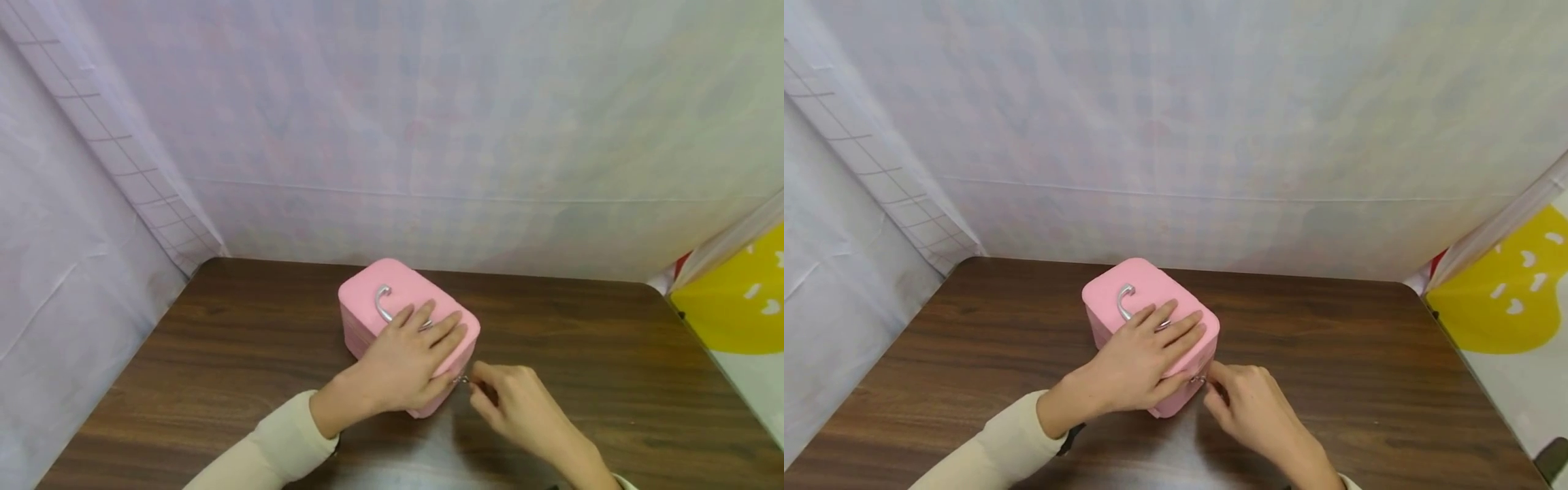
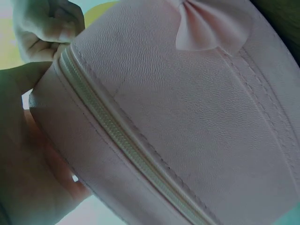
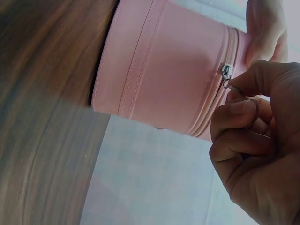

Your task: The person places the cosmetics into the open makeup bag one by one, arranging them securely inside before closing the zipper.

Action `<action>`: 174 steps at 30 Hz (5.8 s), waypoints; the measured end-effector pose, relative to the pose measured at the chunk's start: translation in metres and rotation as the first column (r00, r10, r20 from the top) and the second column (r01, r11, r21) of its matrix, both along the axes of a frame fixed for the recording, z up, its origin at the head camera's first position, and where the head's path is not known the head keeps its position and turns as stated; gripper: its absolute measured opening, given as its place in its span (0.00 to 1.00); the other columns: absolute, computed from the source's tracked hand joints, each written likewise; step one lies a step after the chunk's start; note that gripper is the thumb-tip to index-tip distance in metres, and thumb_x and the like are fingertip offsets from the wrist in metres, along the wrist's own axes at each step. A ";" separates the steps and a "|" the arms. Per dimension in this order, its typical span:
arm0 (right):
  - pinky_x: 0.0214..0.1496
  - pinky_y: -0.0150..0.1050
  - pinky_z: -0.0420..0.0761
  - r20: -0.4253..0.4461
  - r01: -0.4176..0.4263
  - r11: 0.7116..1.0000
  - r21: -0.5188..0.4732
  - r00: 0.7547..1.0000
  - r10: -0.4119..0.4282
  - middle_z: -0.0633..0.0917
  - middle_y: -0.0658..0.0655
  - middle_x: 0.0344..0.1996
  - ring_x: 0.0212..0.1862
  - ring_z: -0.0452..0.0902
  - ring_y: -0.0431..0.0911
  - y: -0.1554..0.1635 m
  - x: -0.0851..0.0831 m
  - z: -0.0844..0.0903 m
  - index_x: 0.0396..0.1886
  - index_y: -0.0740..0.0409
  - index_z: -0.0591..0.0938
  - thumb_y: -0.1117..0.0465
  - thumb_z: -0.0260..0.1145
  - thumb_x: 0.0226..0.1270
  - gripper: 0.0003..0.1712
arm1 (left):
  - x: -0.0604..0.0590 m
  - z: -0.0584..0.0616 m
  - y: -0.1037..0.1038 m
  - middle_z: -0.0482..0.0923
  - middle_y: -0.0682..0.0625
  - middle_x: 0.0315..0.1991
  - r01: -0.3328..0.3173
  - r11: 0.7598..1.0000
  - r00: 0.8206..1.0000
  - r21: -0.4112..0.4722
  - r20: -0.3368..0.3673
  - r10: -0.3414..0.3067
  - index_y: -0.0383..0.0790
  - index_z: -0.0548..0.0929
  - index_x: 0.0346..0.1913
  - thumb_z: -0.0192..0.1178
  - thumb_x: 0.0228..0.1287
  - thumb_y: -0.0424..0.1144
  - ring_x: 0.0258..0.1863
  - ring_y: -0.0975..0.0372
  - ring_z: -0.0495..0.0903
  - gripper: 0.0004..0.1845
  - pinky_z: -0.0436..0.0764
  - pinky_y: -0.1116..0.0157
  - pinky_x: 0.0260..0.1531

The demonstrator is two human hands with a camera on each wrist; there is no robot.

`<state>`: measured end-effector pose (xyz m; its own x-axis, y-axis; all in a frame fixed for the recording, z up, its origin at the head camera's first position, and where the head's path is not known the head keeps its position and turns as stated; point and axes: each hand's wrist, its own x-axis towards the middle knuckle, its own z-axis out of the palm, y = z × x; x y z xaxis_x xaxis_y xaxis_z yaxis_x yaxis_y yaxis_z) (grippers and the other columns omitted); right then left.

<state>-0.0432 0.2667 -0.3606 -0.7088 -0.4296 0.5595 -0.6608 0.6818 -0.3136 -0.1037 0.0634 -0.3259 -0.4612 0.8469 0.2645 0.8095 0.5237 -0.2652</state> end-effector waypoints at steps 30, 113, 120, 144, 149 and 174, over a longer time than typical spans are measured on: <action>0.14 0.18 0.57 -0.029 0.035 0.999 0.002 0.999 -0.035 0.64 0.34 0.15 0.17 0.55 0.25 -0.002 0.001 -0.003 0.20 0.45 0.71 0.71 0.64 0.46 0.16 | 0.010 -0.017 0.000 0.65 0.46 0.67 0.017 0.970 0.999 0.242 -0.048 -0.006 0.48 0.71 0.65 0.50 0.69 0.55 0.67 0.51 0.62 0.26 0.64 0.49 0.61; 0.14 0.20 0.57 -0.108 0.099 0.995 0.025 0.990 -0.096 0.64 0.35 0.15 0.16 0.57 0.26 -0.006 -0.019 -0.007 0.20 0.45 0.72 0.70 0.63 0.45 0.14 | -0.046 -0.017 -0.036 0.69 0.54 0.66 0.433 0.881 0.901 0.193 -0.126 -0.415 0.56 0.75 0.64 0.54 0.64 0.58 0.66 0.56 0.65 0.27 0.65 0.56 0.61; 0.14 0.21 0.58 -0.099 0.133 0.991 0.025 0.987 -0.130 0.65 0.35 0.15 0.16 0.57 0.26 -0.006 -0.024 -0.007 0.19 0.45 0.72 0.70 0.63 0.45 0.14 | -0.045 -0.019 -0.038 0.69 0.54 0.66 0.428 0.880 0.903 0.207 -0.123 -0.411 0.55 0.75 0.64 0.55 0.63 0.58 0.67 0.56 0.64 0.27 0.65 0.56 0.61; 0.53 0.48 0.76 -0.070 0.201 0.972 0.125 0.979 -0.193 0.76 0.58 0.54 0.55 0.72 0.51 -0.017 0.004 0.018 0.59 0.64 0.73 0.49 0.62 0.68 0.28 | -0.093 0.003 -0.056 0.67 0.45 0.67 0.237 0.880 0.919 0.411 0.200 -0.340 0.40 0.72 0.66 0.39 0.72 0.61 0.68 0.51 0.62 0.33 0.56 0.55 0.67; 0.62 0.45 0.67 -0.085 0.172 0.983 0.064 0.982 -0.167 0.72 0.61 0.60 0.61 0.67 0.53 -0.030 0.003 0.014 0.61 0.66 0.71 0.42 0.53 0.72 0.33 | -0.133 -0.007 -0.060 0.68 0.44 0.66 -0.056 0.833 0.870 0.551 0.436 -0.230 0.38 0.71 0.66 0.48 0.73 0.51 0.66 0.53 0.65 0.27 0.62 0.55 0.64; 0.59 0.48 0.71 -0.139 0.115 0.993 0.004 0.984 -0.114 0.77 0.56 0.60 0.60 0.69 0.54 0.008 -0.028 0.009 0.60 0.54 0.79 0.48 0.60 0.68 0.25 | -0.088 -0.012 -0.072 0.80 0.38 0.51 -0.513 0.601 0.783 0.613 0.621 0.035 0.30 0.77 0.58 0.58 0.68 0.45 0.51 0.50 0.79 0.24 0.76 0.54 0.50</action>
<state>-0.0715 0.2750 -0.3520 -0.6696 -0.3575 0.6510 -0.6148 0.7587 -0.2156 -0.1919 -0.0088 -0.3381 -0.8886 0.2818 0.3619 0.4587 0.5554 0.6936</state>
